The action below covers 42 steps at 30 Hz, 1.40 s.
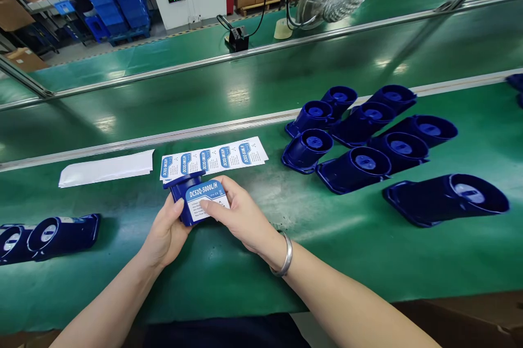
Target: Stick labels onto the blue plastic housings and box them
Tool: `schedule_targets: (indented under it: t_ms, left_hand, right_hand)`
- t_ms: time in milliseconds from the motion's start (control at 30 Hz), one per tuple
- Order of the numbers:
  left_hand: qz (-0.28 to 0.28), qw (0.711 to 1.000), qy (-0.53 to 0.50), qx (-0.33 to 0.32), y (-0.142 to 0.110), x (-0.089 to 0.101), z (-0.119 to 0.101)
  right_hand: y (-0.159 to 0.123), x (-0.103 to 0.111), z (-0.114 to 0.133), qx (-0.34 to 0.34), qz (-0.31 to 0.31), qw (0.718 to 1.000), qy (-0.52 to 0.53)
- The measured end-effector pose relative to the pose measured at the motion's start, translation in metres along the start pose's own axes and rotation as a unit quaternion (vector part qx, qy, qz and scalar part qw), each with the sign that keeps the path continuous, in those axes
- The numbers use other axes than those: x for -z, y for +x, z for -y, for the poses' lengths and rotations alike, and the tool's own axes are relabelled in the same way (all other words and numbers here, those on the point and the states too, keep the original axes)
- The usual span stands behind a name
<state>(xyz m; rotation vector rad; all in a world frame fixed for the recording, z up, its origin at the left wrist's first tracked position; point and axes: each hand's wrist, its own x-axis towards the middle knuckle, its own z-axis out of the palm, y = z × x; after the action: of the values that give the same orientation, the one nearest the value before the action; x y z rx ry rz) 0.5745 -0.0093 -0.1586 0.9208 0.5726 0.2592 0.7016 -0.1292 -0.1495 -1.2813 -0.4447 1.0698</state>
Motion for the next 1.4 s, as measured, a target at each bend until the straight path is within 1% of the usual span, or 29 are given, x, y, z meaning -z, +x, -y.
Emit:
schedule_targets:
  t_ms: [100,200,267,333,500,767,867,1033,1100,1200,1267,1333,1400]
  left_hand:
    - [-0.025,1.0,0.003,-0.009,0.001,-0.001,0.003]
    - [-0.033,0.999,-0.016,-0.022,0.002,-0.001,0.004]
    - [-0.027,0.998,-0.029,-0.041,0.003,0.0,0.003]
    - [-0.022,0.998,-0.036,-0.053,0.004,0.001,0.002]
    - [-0.01,0.999,-0.029,-0.043,0.001,0.001,0.005]
    - [0.028,0.999,-0.005,-0.031,-0.001,0.005,0.007]
    - [0.039,0.999,-0.007,-0.032,0.0,0.006,0.007]
    - [0.023,0.999,-0.01,-0.029,-0.001,0.006,0.007]
    - [0.033,0.999,-0.01,-0.025,-0.002,0.007,0.007]
    - [0.063,0.998,-0.014,-0.021,-0.005,0.007,0.007]
    - [0.073,0.997,-0.019,-0.025,-0.007,0.006,0.007]
    - [0.072,0.997,-0.02,-0.028,-0.008,0.006,0.008]
    - [0.073,0.997,-0.018,-0.03,-0.009,0.006,0.008]
  right_hand:
    - [-0.001,0.0,-0.001,0.022,-0.002,0.998,-0.063]
    - [-0.001,0.002,-0.001,0.075,-0.045,0.987,-0.134]
    - [-0.001,0.005,0.0,0.108,-0.085,0.975,-0.175]
    - [0.0,0.008,0.002,0.133,-0.11,0.96,-0.22]
    - [-0.003,0.011,0.007,0.216,-0.118,0.915,-0.32]
    - [-0.007,0.008,0.008,0.369,-0.14,0.84,-0.372]
    - [-0.007,0.008,0.007,0.401,-0.141,0.821,-0.381]
    - [-0.007,0.007,0.007,0.442,-0.142,0.79,-0.399]
    - [-0.008,0.007,0.007,0.46,-0.136,0.78,-0.403]
    - [-0.007,0.005,0.007,0.464,-0.125,0.777,-0.406]
    - [-0.006,0.004,0.006,0.447,-0.117,0.787,-0.408]
    - [-0.005,0.002,0.004,0.414,-0.103,0.811,-0.402]
    - [-0.004,0.0,0.003,0.373,-0.087,0.84,-0.384]
